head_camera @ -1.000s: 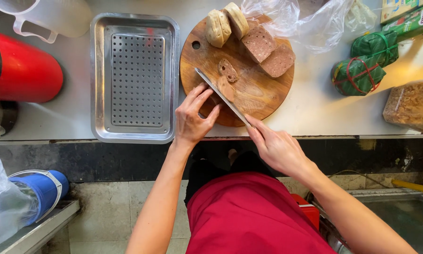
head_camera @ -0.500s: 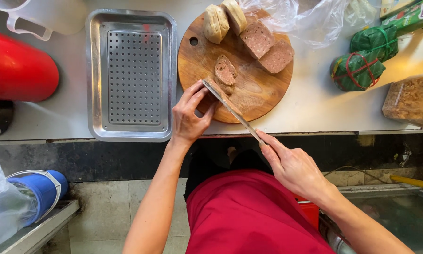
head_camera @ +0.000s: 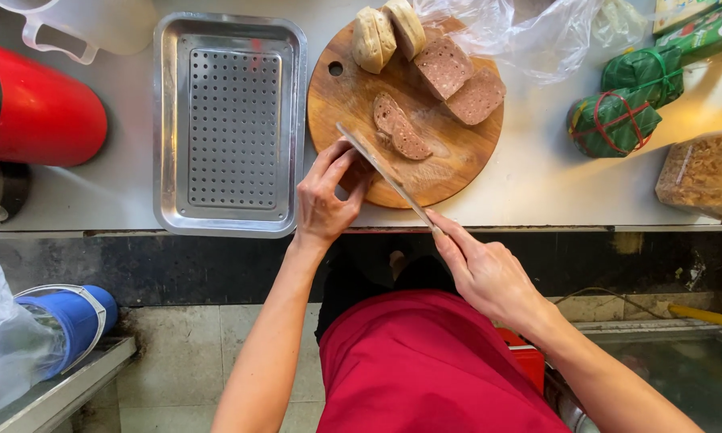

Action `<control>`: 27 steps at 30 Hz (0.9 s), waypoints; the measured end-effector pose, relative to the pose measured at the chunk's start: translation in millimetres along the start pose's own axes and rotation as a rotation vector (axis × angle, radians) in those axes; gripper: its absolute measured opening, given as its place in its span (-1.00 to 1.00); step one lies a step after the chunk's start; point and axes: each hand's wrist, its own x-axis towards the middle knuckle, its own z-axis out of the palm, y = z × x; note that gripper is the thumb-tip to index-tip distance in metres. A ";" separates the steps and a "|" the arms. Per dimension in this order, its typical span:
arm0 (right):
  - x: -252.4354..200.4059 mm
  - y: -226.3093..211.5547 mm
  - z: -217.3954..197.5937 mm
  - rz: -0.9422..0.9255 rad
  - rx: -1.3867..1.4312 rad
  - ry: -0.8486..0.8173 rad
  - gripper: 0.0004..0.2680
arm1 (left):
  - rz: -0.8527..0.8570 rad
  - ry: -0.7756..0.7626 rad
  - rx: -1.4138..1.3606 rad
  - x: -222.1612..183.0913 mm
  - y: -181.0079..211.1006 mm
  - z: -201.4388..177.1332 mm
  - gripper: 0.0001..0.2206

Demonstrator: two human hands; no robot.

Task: Slicing Vietnamese deli meats on a wooden cutting board using a large knife.

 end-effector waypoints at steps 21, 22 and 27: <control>34.7 29.4 13.7 -0.415 0.112 0.226 -0.68 | 0.023 0.011 0.028 -1.7 -1.0 0.3 -0.65; 23.9 19.6 9.2 -0.413 0.113 0.224 -0.68 | 0.021 0.009 0.027 -2.5 -1.4 0.3 -0.65; -6.0 13.4 3.4 -0.070 0.037 0.017 -0.63 | -0.004 0.016 -0.010 -2.0 0.1 -0.8 -0.66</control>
